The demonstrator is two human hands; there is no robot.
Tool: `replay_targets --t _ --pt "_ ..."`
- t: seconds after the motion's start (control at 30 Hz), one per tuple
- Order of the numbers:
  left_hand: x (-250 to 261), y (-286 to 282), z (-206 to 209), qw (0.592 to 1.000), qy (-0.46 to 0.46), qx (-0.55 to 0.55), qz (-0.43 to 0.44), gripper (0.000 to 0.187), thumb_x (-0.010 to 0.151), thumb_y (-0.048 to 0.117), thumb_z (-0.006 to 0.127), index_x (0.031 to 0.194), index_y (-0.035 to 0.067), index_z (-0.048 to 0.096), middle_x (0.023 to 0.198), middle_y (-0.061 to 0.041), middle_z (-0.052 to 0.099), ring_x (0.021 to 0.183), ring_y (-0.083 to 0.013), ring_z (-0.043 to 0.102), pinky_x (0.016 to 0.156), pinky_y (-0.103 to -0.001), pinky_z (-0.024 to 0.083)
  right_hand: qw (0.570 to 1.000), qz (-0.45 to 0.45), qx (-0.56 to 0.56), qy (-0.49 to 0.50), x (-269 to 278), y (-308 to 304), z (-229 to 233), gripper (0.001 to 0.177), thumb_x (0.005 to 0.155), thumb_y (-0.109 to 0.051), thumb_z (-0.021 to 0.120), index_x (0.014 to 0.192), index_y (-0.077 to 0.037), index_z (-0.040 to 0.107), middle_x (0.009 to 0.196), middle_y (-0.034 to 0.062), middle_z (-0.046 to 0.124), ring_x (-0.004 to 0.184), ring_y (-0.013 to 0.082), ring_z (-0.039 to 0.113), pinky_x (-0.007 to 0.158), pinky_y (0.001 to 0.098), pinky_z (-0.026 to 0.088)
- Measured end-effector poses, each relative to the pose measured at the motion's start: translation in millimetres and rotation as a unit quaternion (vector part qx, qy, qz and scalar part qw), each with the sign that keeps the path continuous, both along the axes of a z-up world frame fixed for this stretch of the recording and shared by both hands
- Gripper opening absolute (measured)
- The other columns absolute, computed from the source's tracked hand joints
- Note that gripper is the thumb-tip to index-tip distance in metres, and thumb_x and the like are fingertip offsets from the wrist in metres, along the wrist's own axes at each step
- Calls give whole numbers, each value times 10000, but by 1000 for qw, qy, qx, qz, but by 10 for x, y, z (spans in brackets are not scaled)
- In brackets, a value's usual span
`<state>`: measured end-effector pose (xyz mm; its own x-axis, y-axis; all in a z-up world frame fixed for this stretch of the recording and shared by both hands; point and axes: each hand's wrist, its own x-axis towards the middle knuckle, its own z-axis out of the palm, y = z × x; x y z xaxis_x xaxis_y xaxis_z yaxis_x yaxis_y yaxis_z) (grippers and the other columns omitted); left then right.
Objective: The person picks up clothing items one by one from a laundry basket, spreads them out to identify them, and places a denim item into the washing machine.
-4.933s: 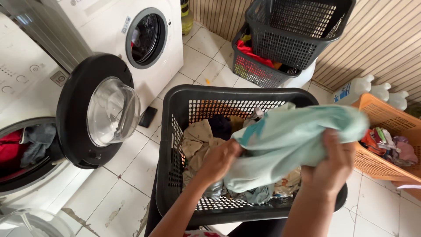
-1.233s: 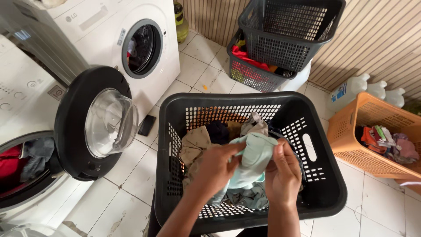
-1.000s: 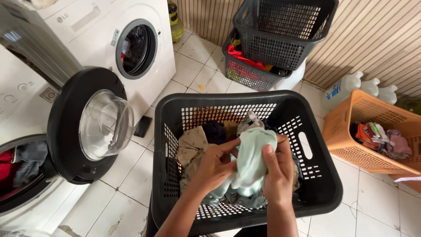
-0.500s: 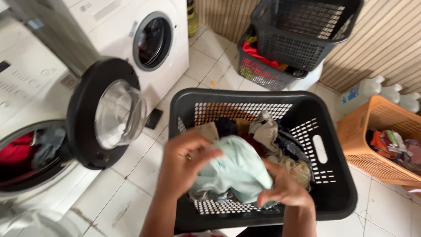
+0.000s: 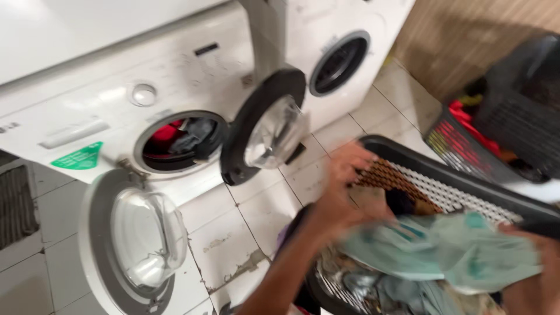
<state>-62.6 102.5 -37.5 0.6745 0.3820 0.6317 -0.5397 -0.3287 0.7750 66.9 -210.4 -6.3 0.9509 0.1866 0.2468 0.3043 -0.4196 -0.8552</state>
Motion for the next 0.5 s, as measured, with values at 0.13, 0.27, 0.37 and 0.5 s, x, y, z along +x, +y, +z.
replay_targets --t 0.13,0.27,0.37,0.5 --pt "-96 -371 -61 951 266 125 -94 1369 559 311 1009 1610 27 179 1632 -248 210 1477 -426 220 1113 -597 270 995 94 -12 28 -56 528 118 412 879 -130 645 1288 -82 631 1037 128 720 840 211 658 708 386 530" --pt "32 -335 -589 946 264 -49 -181 850 848 206 728 1629 64 424 1379 -190 673 1272 -315 641 1122 -425 479 979 180 -10 91 -39 1094 -41 444 902 -179 638 1330 -71 589 1084 136 700 883 225 658 738 397 538" --pt "-71 -144 -933 950 225 -121 -179 637 877 181 741 1450 32 507 1288 -192 655 1203 -332 620 1079 -434 490 960 222 1 169 -79 1386 -312 474 919 -215 633 1361 -62 557 1119 141 685 915 234 658 760 406 545" --pt "-321 143 -959 964 232 -100 -87 632 837 186 766 1413 46 543 1339 -185 625 1266 -343 579 1103 -440 466 911 252 42 323 -134 1658 -879 521 942 -264 626 1403 -50 514 1165 149 665 958 248 658 791 417 553"
